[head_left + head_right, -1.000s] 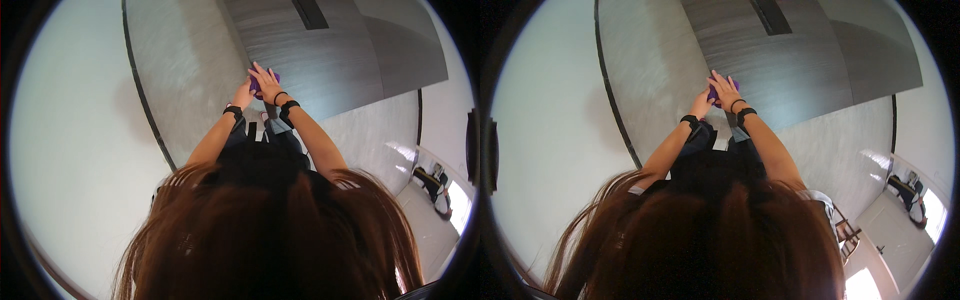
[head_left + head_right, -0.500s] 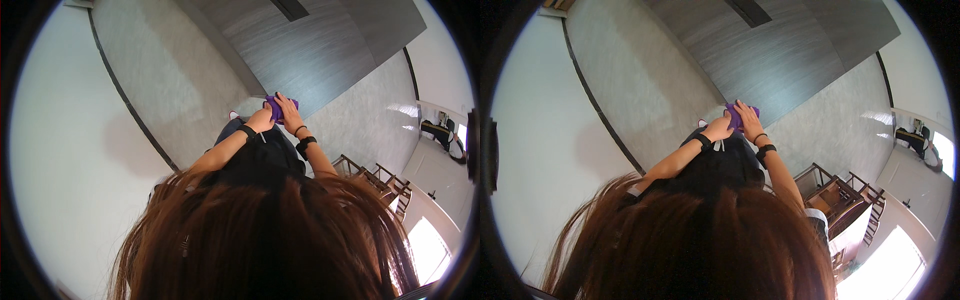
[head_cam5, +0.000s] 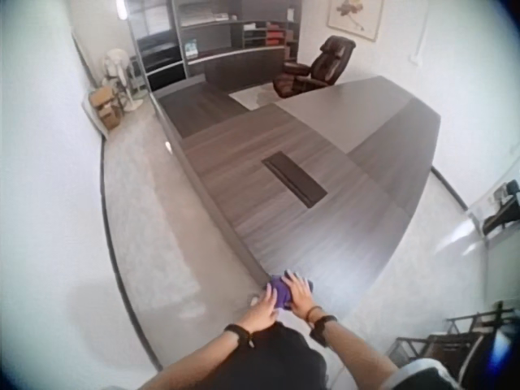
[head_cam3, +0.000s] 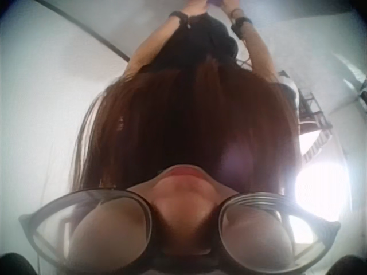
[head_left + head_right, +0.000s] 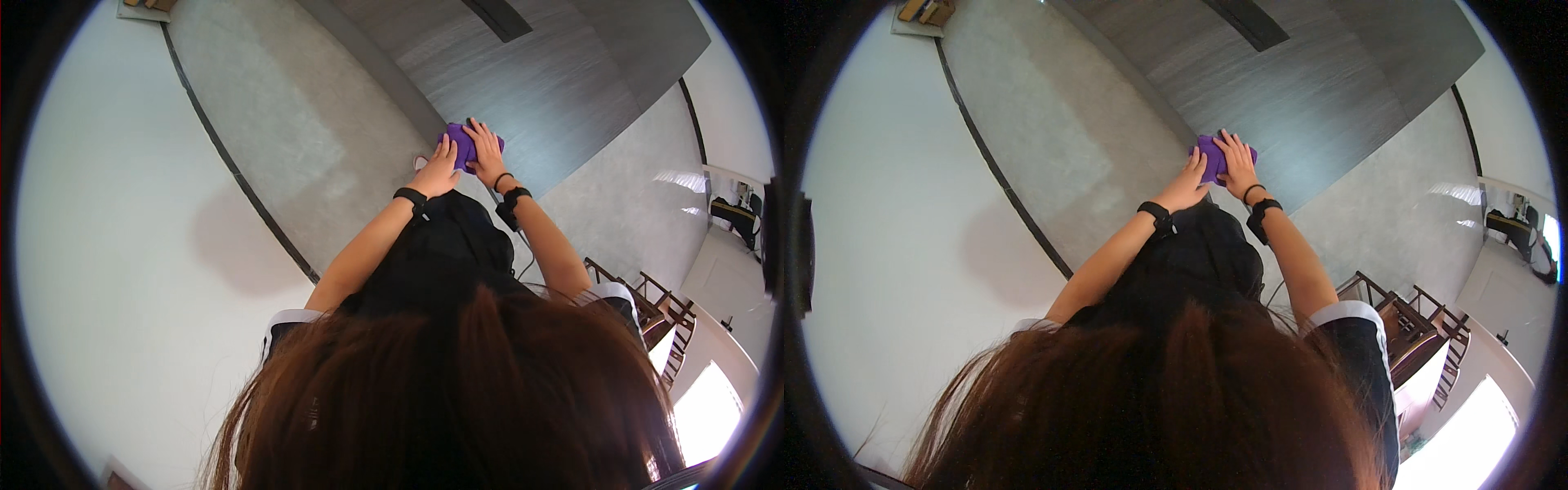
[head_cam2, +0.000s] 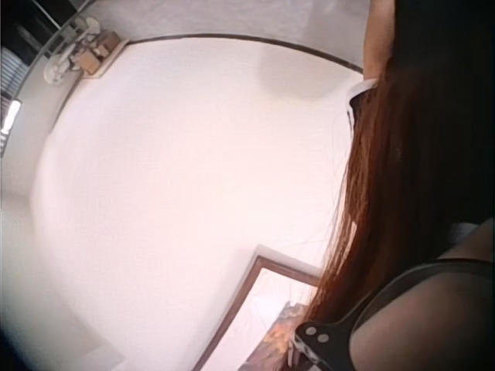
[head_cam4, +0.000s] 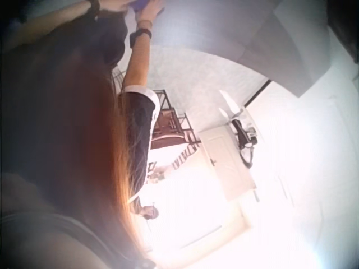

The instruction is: The person wipes a gray office desk and a rectangular cable management port with a purple cloth.

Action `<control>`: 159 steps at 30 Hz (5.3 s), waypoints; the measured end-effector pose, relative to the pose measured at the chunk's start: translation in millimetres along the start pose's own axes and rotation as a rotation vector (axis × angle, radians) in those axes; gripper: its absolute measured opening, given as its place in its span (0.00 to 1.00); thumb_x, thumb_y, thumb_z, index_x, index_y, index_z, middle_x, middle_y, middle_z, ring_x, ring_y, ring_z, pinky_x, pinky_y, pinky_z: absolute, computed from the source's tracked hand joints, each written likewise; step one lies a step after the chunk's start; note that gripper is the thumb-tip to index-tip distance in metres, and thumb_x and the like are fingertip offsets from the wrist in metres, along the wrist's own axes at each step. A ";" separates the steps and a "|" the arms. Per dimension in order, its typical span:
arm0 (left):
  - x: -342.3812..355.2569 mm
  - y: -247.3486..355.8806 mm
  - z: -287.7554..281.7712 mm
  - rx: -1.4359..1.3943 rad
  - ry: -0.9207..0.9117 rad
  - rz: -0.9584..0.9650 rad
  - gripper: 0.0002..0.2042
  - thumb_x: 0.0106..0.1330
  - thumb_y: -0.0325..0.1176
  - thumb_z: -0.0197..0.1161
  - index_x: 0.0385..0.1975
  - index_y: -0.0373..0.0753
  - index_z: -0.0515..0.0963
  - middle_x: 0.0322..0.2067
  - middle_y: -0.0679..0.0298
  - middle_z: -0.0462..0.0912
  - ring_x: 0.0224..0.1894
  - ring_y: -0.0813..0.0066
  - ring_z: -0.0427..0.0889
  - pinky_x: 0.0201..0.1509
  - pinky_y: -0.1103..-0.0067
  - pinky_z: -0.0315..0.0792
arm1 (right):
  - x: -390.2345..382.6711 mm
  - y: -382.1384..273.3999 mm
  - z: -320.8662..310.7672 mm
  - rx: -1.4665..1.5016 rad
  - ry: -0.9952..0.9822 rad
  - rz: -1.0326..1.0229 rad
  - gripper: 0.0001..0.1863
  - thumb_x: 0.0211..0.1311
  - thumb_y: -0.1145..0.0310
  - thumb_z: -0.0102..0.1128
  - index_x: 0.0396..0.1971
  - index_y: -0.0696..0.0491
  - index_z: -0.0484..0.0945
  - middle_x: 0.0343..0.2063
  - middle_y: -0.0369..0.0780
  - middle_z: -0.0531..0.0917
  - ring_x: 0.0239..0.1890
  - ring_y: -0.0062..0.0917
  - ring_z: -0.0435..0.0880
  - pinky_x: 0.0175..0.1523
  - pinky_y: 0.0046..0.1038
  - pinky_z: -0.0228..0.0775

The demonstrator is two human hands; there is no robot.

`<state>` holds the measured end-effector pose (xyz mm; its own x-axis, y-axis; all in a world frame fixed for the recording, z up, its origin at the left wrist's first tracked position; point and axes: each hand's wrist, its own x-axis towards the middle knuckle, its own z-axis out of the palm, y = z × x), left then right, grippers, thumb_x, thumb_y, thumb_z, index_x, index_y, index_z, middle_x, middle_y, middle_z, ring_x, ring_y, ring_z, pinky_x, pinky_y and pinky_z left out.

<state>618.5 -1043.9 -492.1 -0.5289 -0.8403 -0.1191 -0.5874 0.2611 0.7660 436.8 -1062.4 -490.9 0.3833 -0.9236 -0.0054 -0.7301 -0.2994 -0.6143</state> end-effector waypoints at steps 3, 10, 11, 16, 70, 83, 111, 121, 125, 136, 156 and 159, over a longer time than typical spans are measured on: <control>-25.7 42.5 16.4 0.027 -0.041 -0.073 0.35 0.58 0.35 0.57 0.60 0.19 0.50 0.61 0.25 0.43 0.64 0.33 0.52 0.67 0.64 0.54 | -46.0 -15.4 -20.7 0.032 -0.027 -0.025 0.47 0.39 0.79 0.66 0.64 0.43 0.55 0.68 0.37 0.51 0.70 0.41 0.46 0.70 0.48 0.39; -35.8 115.1 14.8 0.198 0.006 -0.138 0.37 0.59 0.36 0.57 0.60 0.18 0.47 0.62 0.25 0.39 0.64 0.35 0.52 0.67 0.63 0.52 | -72.1 -36.5 -63.7 0.028 0.005 -0.028 0.46 0.42 0.77 0.67 0.64 0.42 0.55 0.68 0.37 0.51 0.70 0.40 0.45 0.70 0.48 0.38; -35.1 116.0 15.7 0.182 0.000 -0.159 0.37 0.57 0.35 0.58 0.59 0.16 0.47 0.61 0.24 0.39 0.65 0.34 0.50 0.68 0.63 0.52 | -71.8 -36.3 -66.0 0.043 -0.009 -0.055 0.46 0.41 0.77 0.67 0.64 0.42 0.55 0.68 0.37 0.51 0.70 0.40 0.45 0.70 0.48 0.38; -36.4 119.3 30.3 0.177 0.066 -0.129 0.37 0.54 0.32 0.58 0.57 0.12 0.49 0.59 0.20 0.42 0.65 0.32 0.47 0.68 0.65 0.52 | -83.4 -31.4 -70.9 0.058 0.002 -0.122 0.46 0.42 0.77 0.67 0.64 0.42 0.55 0.68 0.37 0.50 0.70 0.39 0.46 0.70 0.47 0.36; 29.0 70.5 20.7 0.262 -0.565 0.947 0.24 0.45 0.17 0.59 0.46 0.35 0.68 0.59 0.50 0.64 0.64 0.52 0.59 0.69 0.67 0.55 | -174.3 -73.8 34.1 -0.236 0.365 0.681 0.50 0.49 0.55 0.63 0.68 0.50 0.44 0.69 0.43 0.45 0.71 0.44 0.39 0.69 0.50 0.33; 45.9 9.3 -56.6 0.140 -0.536 0.666 0.26 0.64 0.34 0.54 0.61 0.35 0.57 0.63 0.53 0.60 0.66 0.53 0.55 0.70 0.63 0.48 | -57.0 -77.1 73.1 -0.133 0.383 0.738 0.46 0.57 0.39 0.49 0.69 0.46 0.42 0.70 0.37 0.43 0.71 0.40 0.36 0.70 0.48 0.25; 80.0 12.1 -28.9 0.558 -0.423 1.032 0.47 0.51 0.44 0.65 0.66 0.33 0.44 0.68 0.56 0.44 0.70 0.55 0.41 0.72 0.62 0.38 | -52.9 -104.9 43.1 -0.291 0.505 0.894 0.46 0.51 0.61 0.62 0.68 0.49 0.46 0.68 0.35 0.50 0.70 0.35 0.45 0.71 0.42 0.34; 88.1 8.3 -41.4 0.528 -0.381 1.055 0.46 0.52 0.45 0.64 0.66 0.35 0.44 0.68 0.57 0.43 0.71 0.57 0.40 0.73 0.64 0.36 | -35.4 -113.8 36.8 -0.287 0.517 0.901 0.46 0.52 0.64 0.62 0.67 0.51 0.44 0.68 0.39 0.50 0.70 0.39 0.43 0.71 0.45 0.32; 86.4 2.5 -61.4 0.518 -0.361 1.016 0.45 0.51 0.45 0.64 0.66 0.35 0.47 0.68 0.59 0.46 0.70 0.59 0.42 0.73 0.65 0.37 | -17.5 -122.9 34.7 -0.290 0.505 0.881 0.46 0.51 0.61 0.62 0.67 0.51 0.45 0.68 0.39 0.50 0.70 0.40 0.44 0.70 0.44 0.36; 53.1 -38.6 -163.4 0.473 -0.148 0.903 0.37 0.55 0.40 0.60 0.64 0.39 0.53 0.65 0.64 0.55 0.68 0.65 0.53 0.71 0.70 0.50 | 54.4 -186.2 32.4 -0.477 0.301 0.739 0.45 0.50 0.59 0.63 0.65 0.59 0.50 0.66 0.46 0.55 0.69 0.41 0.50 0.70 0.45 0.38; 94.4 -134.4 -360.7 0.524 0.011 0.663 0.39 0.51 0.39 0.65 0.64 0.38 0.54 0.65 0.64 0.55 0.67 0.65 0.53 0.71 0.70 0.50 | 270.5 -215.3 27.8 -0.239 0.188 0.384 0.53 0.48 0.56 0.67 0.67 0.58 0.41 0.68 0.48 0.46 0.70 0.43 0.44 0.70 0.44 0.37; 105.9 -149.8 -398.5 0.506 -0.026 0.635 0.39 0.51 0.39 0.65 0.64 0.38 0.54 0.65 0.64 0.55 0.67 0.65 0.53 0.71 0.70 0.50 | 313.3 -222.9 29.8 -0.278 0.187 0.355 0.55 0.47 0.56 0.67 0.67 0.57 0.40 0.68 0.47 0.45 0.70 0.43 0.42 0.70 0.44 0.35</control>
<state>894.7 -1361.3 -367.7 -0.8648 -0.4501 0.2225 -0.3732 0.8726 0.3151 736.5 -1277.9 -379.2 -0.0067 -0.9998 -0.0188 -0.9306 0.0131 -0.3657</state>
